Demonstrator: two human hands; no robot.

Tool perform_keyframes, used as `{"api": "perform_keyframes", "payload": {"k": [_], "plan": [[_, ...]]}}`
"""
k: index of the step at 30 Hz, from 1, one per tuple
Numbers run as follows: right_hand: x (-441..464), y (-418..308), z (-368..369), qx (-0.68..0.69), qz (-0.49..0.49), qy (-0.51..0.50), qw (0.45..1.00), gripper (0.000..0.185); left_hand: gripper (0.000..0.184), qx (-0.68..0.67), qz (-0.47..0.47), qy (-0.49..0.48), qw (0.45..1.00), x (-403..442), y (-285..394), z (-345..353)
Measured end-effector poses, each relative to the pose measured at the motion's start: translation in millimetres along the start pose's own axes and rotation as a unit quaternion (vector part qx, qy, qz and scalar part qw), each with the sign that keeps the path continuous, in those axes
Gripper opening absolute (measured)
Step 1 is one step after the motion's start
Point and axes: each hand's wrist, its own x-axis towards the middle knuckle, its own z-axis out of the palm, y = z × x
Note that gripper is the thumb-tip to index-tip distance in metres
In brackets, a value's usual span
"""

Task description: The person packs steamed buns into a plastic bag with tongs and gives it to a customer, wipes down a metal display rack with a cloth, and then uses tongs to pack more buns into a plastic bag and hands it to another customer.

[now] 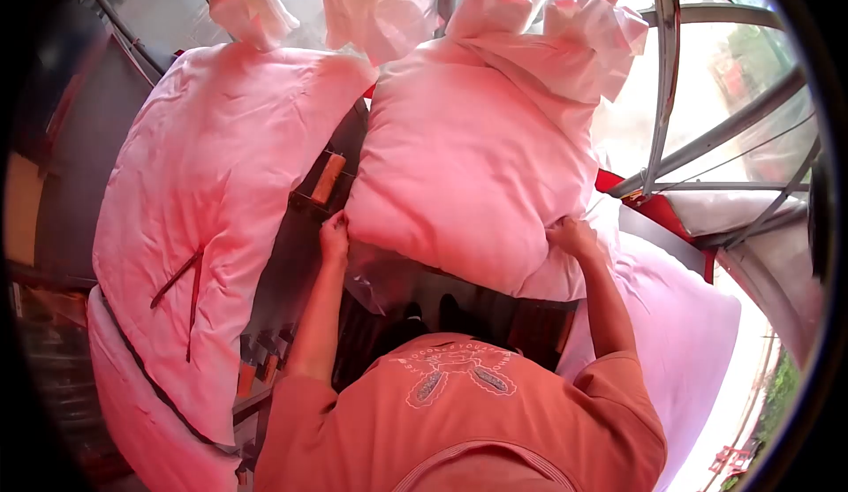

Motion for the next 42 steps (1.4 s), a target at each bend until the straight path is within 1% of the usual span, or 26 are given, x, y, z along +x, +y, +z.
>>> {"api": "perform_keyframes", "payload": {"k": [2, 3, 4, 6, 7, 8, 10, 12, 14, 15, 16, 18, 20, 21, 23, 24, 25, 28, 29, 30, 31, 33, 37, 39, 41, 42], "plan": [[19, 0, -10, 0.019, -0.070, 0.254, 0.964, 0.060, 0.030, 0.146, -0.022, 0.040, 0.988, -12, -20, 2], [13, -21, -27, 0.023, -0.157, 0.370, 0.915, 0.064, 0.029, 0.199, 0.034, 0.063, 0.977, -8, -43, 5], [5, -50, -41, 0.031, -0.242, 0.476, 0.845, 0.070, 0.030, 0.230, 0.037, 0.072, 0.970, -1, -67, 6], [16, -102, -30, 0.073, -0.370, 0.424, 0.823, 0.076, 0.030, 0.321, 0.041, 0.087, 0.942, -4, -51, 14], [48, -115, 8, 0.038, -0.359, 0.351, 0.864, 0.079, 0.030, 0.295, 0.057, 0.080, 0.950, -7, -40, 11], [91, -117, 56, -0.034, -0.330, 0.344, 0.878, 0.080, 0.030, 0.268, 0.074, 0.084, 0.957, -16, -31, 2], [106, -128, 76, -0.076, -0.296, 0.335, 0.891, 0.080, 0.029, 0.245, 0.145, 0.110, 0.952, -54, -23, -28], [95, -132, 68, -0.079, -0.290, 0.305, 0.904, 0.077, 0.027, 0.217, 0.078, 0.046, 0.972, -108, -15, -71], [68, -135, 45, -0.076, -0.287, 0.285, 0.911, 0.073, 0.029, 0.282, 0.023, -0.075, 0.956, -170, -8, -120], [66, -129, 44, -0.077, -0.305, 0.340, 0.886, 0.066, 0.023, 0.278, -0.027, -0.068, 0.958, -203, -11, -142], [65, -140, 42, -0.071, -0.320, 0.395, 0.858, 0.060, 0.022, 0.378, -0.072, 0.001, 0.923, -235, -16, -167], [-33, -225, 55, 0.143, -0.553, 0.362, 0.737, 0.043, 0.021, 0.549, -0.200, 0.124, 0.802, -318, -28, -220], [-86, -303, 115, 0.308, -0.692, 0.091, 0.646, 0.037, 0.021, 0.491, -0.125, 0.227, 0.832, -374, -23, -261], [-195, -340, 114, 0.293, -0.652, -0.019, 0.699, 0.035, 0.021, 0.458, -0.087, 0.282, 0.839, -407, -25, -281], [-276, -402, 181, 0.236, -0.757, -0.087, 0.602, 0.032, 0.021, 0.455, -0.146, 0.381, 0.792, -469, -44, -327], [-314, -423, 207, 0.228, -0.754, -0.147, 0.598, 0.029, 0.022, 0.454, -0.180, 0.421, 0.764, -499, -45, -349], [-357, -442, 227, 0.227, -0.757, -0.199, 0.580, 0.028, 0.027, 0.405, -0.250, 0.396, 0.785, -533, -35, -366], [-457, -500, 295, 0.206, -0.792, -0.284, 0.499, 0.025, 0.038, 0.174, 0.005, 0.522, 0.835, -645, -63, -411], [-491, -520, 318, 0.198, -0.808, -0.298, 0.469, 0.024, 0.041, 0.191, -0.028, 0.556, 0.809, -681, -69, -423], [-532, -534, 333, 0.186, -0.793, -0.342, 0.469, 0.022, 0.043, 0.207, -0.066, 0.584, 0.782, -717, -61, -422], [-566, -550, 351, 0.198, -0.751, -0.435, 0.455, 0.022, 0.045, 0.223, -0.107, 0.606, 0.756, -748, -57, -417], [-642, -587, 394, 0.175, -0.720, -0.507, 0.441, 0.025, 0.043, 0.141, -0.124, 0.646, 0.740, -797, -74, -412], [-804, -664, 504, 0.114, -0.767, -0.505, 0.381, 0.031, 0.040, 0.017, -0.170, 0.735, 0.656, -857, -79, -382], [-884, -702, 582, 0.111, -0.843, -0.406, 0.334, 0.044, 0.039, 0.082, -0.231, 0.780, 0.576, -881, -109, -364], [-966, -720, 636, 0.145, -0.893, -0.274, 0.326, 0.056, 0.038, 0.056, -0.263, 0.814, 0.515, -912, -144, -347], [-986, -721, 632, 0.127, -0.888, -0.267, 0.351, 0.058, 0.038, 0.007, -0.280, 0.820, 0.500, -920, -129, -339]]}}
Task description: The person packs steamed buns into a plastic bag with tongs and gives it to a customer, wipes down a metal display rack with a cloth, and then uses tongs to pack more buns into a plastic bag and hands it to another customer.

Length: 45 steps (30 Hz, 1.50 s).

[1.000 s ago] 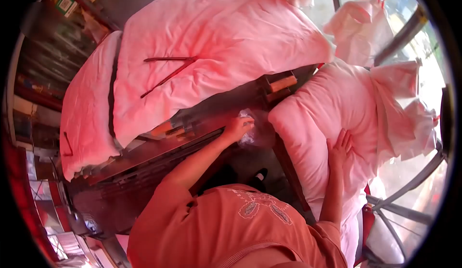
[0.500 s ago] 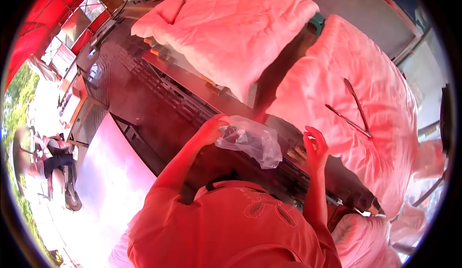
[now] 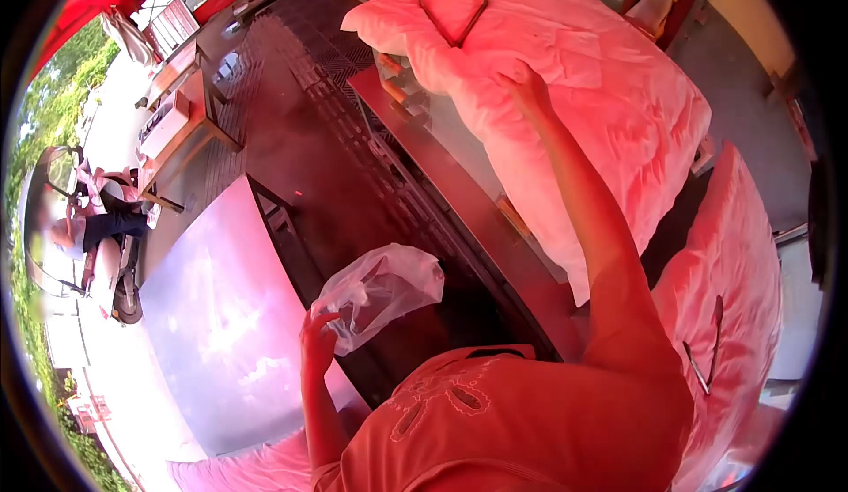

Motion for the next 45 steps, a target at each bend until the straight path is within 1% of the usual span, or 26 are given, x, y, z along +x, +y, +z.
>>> {"api": "perform_keyframes", "payload": {"k": [1, 2, 3, 5, 8, 9, 12, 14, 16, 18, 21, 23, 24, 25, 26, 28, 30, 32, 33, 34, 36, 37, 38, 39, 42, 45], "plan": [[21, -7, 16, -0.016, 0.023, -0.009, 1.000, 0.061, 0.037, -0.017, -0.055, 0.004, 0.998, 5, -1, -6], [47, -5, 44, -0.037, 0.048, -0.021, 0.998, 0.063, 0.037, -0.010, -0.060, 0.033, 0.998, 21, -31, -5], [78, -2, 68, -0.060, 0.064, -0.026, 0.996, 0.070, 0.037, -0.029, -0.108, 0.058, 0.992, 32, -27, -14], [139, 7, 117, -0.102, 0.099, -0.034, 0.989, 0.085, 0.038, -0.015, -0.142, 0.076, 0.987, 62, -33, -32], [196, 17, 180, -0.166, 0.243, 0.030, 0.955, 0.089, 0.040, -0.007, -0.191, 0.069, 0.979, 134, -47, -50], [213, 27, 199, -0.210, 0.280, 0.016, 0.937, 0.096, 0.040, 0.025, -0.152, 0.085, 0.984, 161, -35, -56], [224, -6, 230, -0.269, 0.286, -0.008, 0.920, 0.105, 0.040, -0.006, -0.114, 0.095, 0.989, 242, 3, -81], [251, 59, 298, -0.401, 0.160, 0.022, 0.902, 0.092, 0.041, 0.039, -0.050, 0.113, 0.992, 301, -14, -85], [264, 58, 302, -0.411, 0.070, 0.005, 0.909, 0.088, 0.041, 0.006, -0.085, 0.088, 0.993, 337, -19, -96], [268, 37, 270, -0.315, 0.027, -0.052, 0.947, 0.091, 0.041, 0.038, -0.073, 0.060, 0.995, 393, -20, -106], [250, -9, 246, -0.189, 0.050, -0.035, 0.980, 0.087, 0.041, 0.039, -0.021, -0.002, 0.999, 500, 7, -118], [223, -17, 266, -0.132, 0.023, -0.111, 0.985, 0.075, 0.044, 0.143, 0.086, -0.029, 0.986, 577, 41, -119], [212, -46, 268, -0.138, 0.006, -0.161, 0.977, 0.059, 0.047, 0.145, 0.139, -0.045, 0.979, 613, 62, -118], [210, -32, 287, -0.233, -0.036, -0.165, 0.958, 0.046, 0.050, 0.155, 0.203, -0.050, 0.966, 646, 89, -116], [208, -32, 291, -0.271, -0.053, -0.178, 0.944, 0.042, 0.052, 0.162, 0.258, -0.074, 0.950, 672, 120, -117], [233, -39, 269, -0.237, 0.052, -0.188, 0.952, 0.041, 0.054, 0.130, 0.328, -0.111, 0.929, 709, 177, -113], [256, -45, 194, -0.100, 0.091, -0.016, 0.991, 0.039, 0.054, 0.083, 0.405, -0.163, 0.896, 735, 237, -111], [271, 8, 94, 0.018, 0.191, 0.250, 0.949, 0.024, 0.055, -0.057, 0.344, -0.219, 0.911, 737, 295, -105], [260, 43, 22, -0.023, 0.192, 0.290, 0.937, 0.031, 0.055, -0.046, 0.347, -0.222, 0.910, 737, 317, -103], [237, 88, -48, -0.162, 0.142, 0.317, 0.924, 0.017, 0.056, -0.038, 0.353, -0.220, 0.908, 738, 339, -99], [184, 119, -138, -0.304, 0.253, 0.347, 0.850, 0.021, 0.056, 0.038, 0.437, -0.164, 0.883, 750, 368, -82], [157, 126, -167, -0.348, 0.307, 0.350, 0.813, 0.024, 0.057, 0.099, 0.509, -0.103, 0.849, 758, 378, -70], [129, 126, -188, -0.371, 0.346, 0.351, 0.787, 0.026, 0.057, 0.159, 0.572, -0.041, 0.804, 765, 385, -59], [104, 123, -203, -0.386, 0.381, 0.355, 0.761, 0.028, 0.056, 0.155, 0.553, -0.041, 0.818, 757, 403, -48], [51, 96, -222, -0.421, 0.433, 0.370, 0.706, 0.035, 0.059, 0.128, 0.577, -0.049, 0.805, 762, 433, -24], [51, 38, -194, -0.478, 0.376, 0.418, 0.675, 0.043, 0.056, 0.084, 0.625, -0.090, 0.771, 787, 456, -19]]}}
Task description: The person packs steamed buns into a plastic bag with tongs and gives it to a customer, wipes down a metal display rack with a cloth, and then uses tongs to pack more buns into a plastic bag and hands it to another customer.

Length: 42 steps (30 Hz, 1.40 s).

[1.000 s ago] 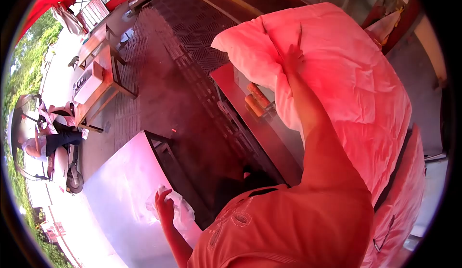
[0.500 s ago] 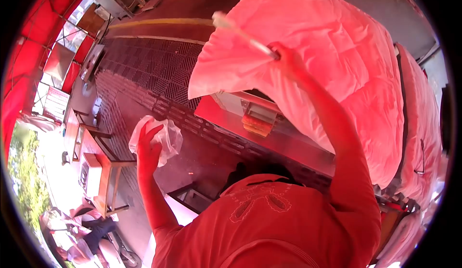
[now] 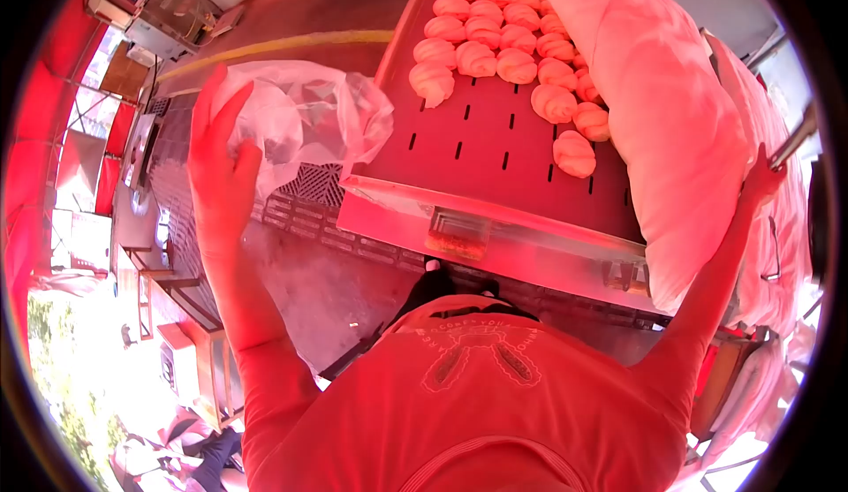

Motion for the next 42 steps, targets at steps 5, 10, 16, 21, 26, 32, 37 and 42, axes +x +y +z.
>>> {"api": "perform_keyframes", "payload": {"k": [5, 10, 16, 21, 26, 32, 37, 42], "plan": [[-170, -210, -36, 0.225, -0.274, -0.151, 0.923, 0.052, 0.052, -0.171, -0.005, -0.061, 0.983, 27, -40, 14], [-284, -234, -5, 0.070, -0.243, -0.313, 0.916, 0.069, 0.041, -0.279, -0.028, -0.259, 0.924, 22, -62, 33], [-323, -145, -25, -0.098, -0.087, -0.331, 0.934, 0.069, 0.035, -0.425, 0.026, -0.317, 0.848, 22, -82, 74], [-323, -160, -20, -0.200, -0.108, -0.320, 0.920, 0.060, 0.033, -0.461, -0.004, -0.362, 0.810, 34, -73, 89], [-297, -150, -21, -0.259, -0.181, -0.342, 0.885, 0.049, 0.033, -0.504, -0.020, -0.365, 0.783, 45, -62, 108], [-299, -162, -18, -0.212, -0.209, -0.303, 0.905, 0.063, 0.030, -0.409, 0.081, -0.166, 0.894, 53, -51, 116], [-303, -191, 16, -0.252, -0.179, -0.264, 0.914, 0.074, 0.026, -0.348, 0.062, -0.153, 0.923, 47, -46, 120], [-288, -154, 81, -0.262, -0.212, -0.269, 0.902, 0.052, 0.027, -0.341, 0.082, -0.157, 0.923, 42, -37, 123]]}}
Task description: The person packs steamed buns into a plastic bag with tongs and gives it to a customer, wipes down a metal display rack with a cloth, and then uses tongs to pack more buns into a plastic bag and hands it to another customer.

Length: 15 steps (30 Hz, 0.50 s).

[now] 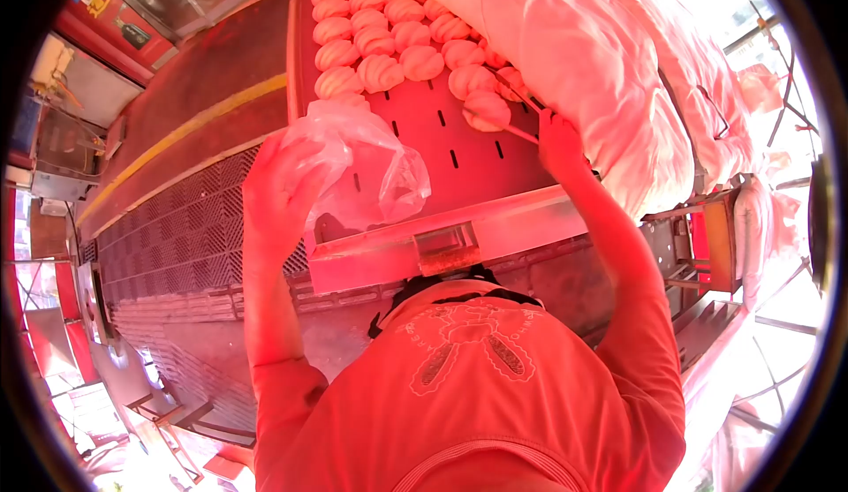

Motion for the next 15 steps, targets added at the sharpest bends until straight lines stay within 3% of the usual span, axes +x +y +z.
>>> {"api": "perform_keyframes", "payload": {"k": [1, 4, 7, 13, 15], "plan": [[8, 2, 2, 0.013, 0.008, -0.059, 0.998, 0.048, 0.028, 0.020, 0.015, 0.012, 1.000, 0, 1, 2], [19, 26, -16, 0.098, -0.060, -0.011, 0.993, 0.037, 0.032, 0.063, 0.008, 0.019, 0.998, 3, 11, 2], [-9, 27, -60, 0.126, -0.068, -0.028, 0.989, 0.044, 0.035, 0.063, -0.004, 0.007, 0.998, 7, 17, 1], [-15, 20, -61, 0.100, -0.002, 0.092, 0.991, 0.045, 0.037, 0.025, -0.009, -0.014, 1.000, 8, 14, 13], [18, 19, -44, 0.065, -0.020, -0.006, 0.998, 0.042, 0.037, 0.018, -0.015, -0.027, 0.999, 12, 16, 18]]}}
